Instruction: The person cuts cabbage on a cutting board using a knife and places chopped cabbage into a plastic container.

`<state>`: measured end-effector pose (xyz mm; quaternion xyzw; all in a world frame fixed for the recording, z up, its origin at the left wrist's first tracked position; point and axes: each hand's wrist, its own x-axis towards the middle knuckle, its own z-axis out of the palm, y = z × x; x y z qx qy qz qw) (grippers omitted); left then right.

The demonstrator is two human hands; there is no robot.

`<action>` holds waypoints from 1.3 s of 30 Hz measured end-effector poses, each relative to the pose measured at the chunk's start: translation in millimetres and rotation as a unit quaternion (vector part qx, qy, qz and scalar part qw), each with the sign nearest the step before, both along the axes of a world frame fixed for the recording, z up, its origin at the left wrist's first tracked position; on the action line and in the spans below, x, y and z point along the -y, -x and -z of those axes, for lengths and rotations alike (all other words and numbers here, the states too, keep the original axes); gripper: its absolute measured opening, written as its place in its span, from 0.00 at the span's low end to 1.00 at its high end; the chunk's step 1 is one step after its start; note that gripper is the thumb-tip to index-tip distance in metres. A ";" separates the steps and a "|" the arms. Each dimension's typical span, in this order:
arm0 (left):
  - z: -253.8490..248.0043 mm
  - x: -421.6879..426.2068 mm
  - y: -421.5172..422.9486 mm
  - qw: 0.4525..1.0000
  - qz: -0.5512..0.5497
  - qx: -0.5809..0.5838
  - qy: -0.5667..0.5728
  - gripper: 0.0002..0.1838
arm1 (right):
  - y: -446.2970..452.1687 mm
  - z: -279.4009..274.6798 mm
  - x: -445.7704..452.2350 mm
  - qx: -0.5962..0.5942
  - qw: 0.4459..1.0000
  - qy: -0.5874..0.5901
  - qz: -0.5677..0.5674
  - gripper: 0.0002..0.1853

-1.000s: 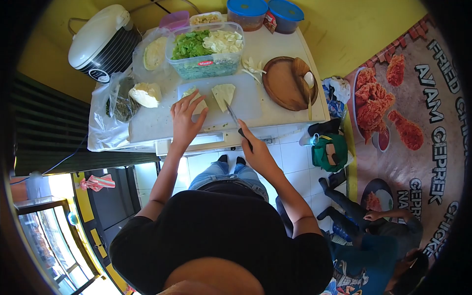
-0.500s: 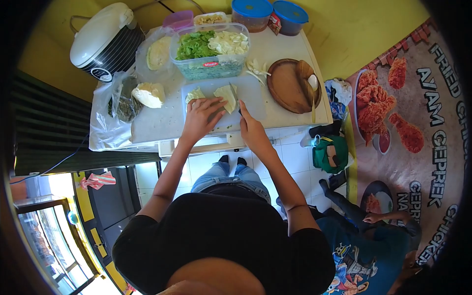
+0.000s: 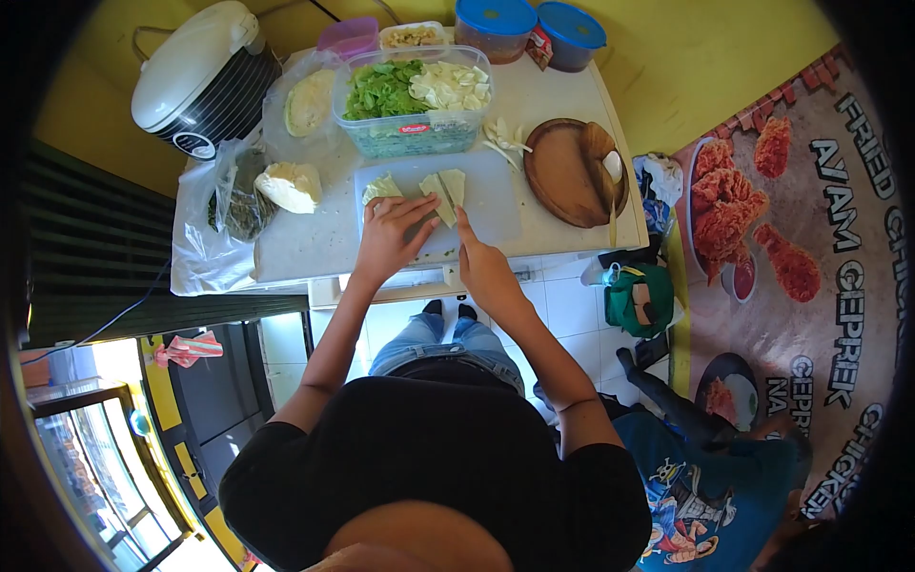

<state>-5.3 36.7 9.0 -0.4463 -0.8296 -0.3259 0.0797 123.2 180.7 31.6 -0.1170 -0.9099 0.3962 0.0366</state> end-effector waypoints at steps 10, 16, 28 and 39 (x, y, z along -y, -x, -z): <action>0.9 -2.5 1.6 1.000 -0.017 -0.008 -0.012 0.14 | 29.1 -2.7 0.4 0.040 0.999 -0.027 0.010 0.33; -1.2 -4.4 0.2 0.999 -0.036 -0.009 -0.009 0.13 | -9.5 -20.9 -1.9 0.056 0.998 -0.021 -0.024 0.33; -3.6 -4.9 -0.7 0.999 -0.038 0.009 -0.012 0.12 | -2.7 12.8 19.3 -0.027 0.999 -0.024 0.005 0.38; -1.4 -6.3 -1.1 0.999 -0.043 -0.015 -0.008 0.11 | -44.5 -1.3 26.0 0.101 0.995 0.019 0.014 0.39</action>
